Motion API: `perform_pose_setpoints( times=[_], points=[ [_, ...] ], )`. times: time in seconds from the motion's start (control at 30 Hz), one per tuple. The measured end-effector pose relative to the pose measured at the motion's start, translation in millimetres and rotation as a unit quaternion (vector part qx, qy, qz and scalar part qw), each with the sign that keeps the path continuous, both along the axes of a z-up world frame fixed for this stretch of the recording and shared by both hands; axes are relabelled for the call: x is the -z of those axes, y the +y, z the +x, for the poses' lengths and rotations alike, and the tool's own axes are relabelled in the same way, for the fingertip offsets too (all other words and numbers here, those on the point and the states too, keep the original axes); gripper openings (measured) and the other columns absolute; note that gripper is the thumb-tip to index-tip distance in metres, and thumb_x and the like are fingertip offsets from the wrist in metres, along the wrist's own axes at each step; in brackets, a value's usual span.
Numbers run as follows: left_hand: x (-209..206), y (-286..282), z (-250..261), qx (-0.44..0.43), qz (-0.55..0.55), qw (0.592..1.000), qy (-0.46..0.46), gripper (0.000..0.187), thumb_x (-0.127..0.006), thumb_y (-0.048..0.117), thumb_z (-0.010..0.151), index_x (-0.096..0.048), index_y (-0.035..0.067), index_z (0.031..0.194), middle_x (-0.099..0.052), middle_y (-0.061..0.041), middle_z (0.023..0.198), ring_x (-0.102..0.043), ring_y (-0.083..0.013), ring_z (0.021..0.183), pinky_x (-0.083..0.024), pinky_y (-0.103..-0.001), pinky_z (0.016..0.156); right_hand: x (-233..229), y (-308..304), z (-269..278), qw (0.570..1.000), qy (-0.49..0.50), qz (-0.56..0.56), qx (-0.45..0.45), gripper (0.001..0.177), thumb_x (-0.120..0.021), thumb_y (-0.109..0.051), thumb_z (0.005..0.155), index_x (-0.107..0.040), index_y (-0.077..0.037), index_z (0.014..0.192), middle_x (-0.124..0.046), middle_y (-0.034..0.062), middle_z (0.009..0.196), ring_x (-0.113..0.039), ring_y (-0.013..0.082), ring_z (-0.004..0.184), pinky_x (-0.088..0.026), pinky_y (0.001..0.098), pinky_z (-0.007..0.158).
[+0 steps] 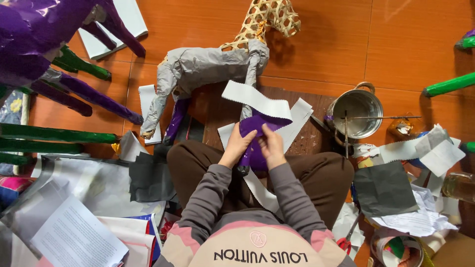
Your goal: Wrapping a giraffe-shaped paper model with purple adhesive strips
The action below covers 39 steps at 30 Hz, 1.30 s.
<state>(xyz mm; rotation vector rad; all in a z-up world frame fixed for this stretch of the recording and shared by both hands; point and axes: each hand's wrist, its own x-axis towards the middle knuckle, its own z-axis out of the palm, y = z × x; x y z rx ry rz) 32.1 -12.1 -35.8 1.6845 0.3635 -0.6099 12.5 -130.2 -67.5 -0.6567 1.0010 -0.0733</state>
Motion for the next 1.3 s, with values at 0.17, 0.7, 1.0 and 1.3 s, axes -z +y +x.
perform_pose_setpoints(
  times=[0.17,0.7,1.0,1.3],
  points=[
    [-39.9,4.0,-1.2,0.006,0.018,0.999,0.026,0.056,-0.073,0.031,0.084,-0.049,0.015,0.132,-0.064,-0.02,0.099,-0.07,-0.0268,0.054,-0.058,-0.026,0.043,154.8,-92.7,2.6,0.991,0.011,-0.112,0.068,0.016,-0.065,0.001,0.072,-0.06,0.003,0.088,-0.059,0.0185,0.078,-0.067,0.0375,0.072,-0.058,0.063,0.067],
    [-72.7,10.0,10.2,0.124,0.097,0.986,0.048,0.074,-0.066,0.041,0.084,-0.034,0.015,0.146,-0.056,-0.028,0.131,-0.052,-0.0422,0.125,-0.042,-0.052,0.107,-12.5,12.6,49.0,0.781,-0.035,-0.379,-0.496,0.039,-0.072,-0.041,0.083,-0.07,-0.002,0.087,-0.069,0.015,0.081,-0.067,0.029,0.087,-0.053,0.04,0.073],
    [-115.4,18.3,4.9,0.202,0.056,0.977,-0.026,0.114,-0.072,0.03,0.082,0.017,0.013,0.152,-0.047,-0.046,0.127,-0.051,-0.0558,0.119,-0.044,-0.06,0.101,3.4,21.4,40.0,0.945,-0.077,-0.072,-0.31,0.023,-0.076,-0.018,0.08,-0.067,-0.003,0.095,-0.066,0.0089,0.071,-0.066,0.0174,0.061,-0.054,0.0265,0.049],
    [-66.6,24.4,67.1,-0.141,0.131,0.901,-0.389,0.085,-0.074,0.002,0.082,-0.027,0.011,0.152,-0.035,-0.022,0.152,-0.035,-0.0393,0.139,-0.025,-0.049,0.116,-42.8,27.6,30.8,0.94,-0.154,-0.113,-0.284,0.072,-0.071,-0.014,0.084,-0.032,-0.012,0.144,-0.057,0.0247,0.122,-0.058,0.0311,0.108,-0.048,0.0402,0.095]
  ],
)
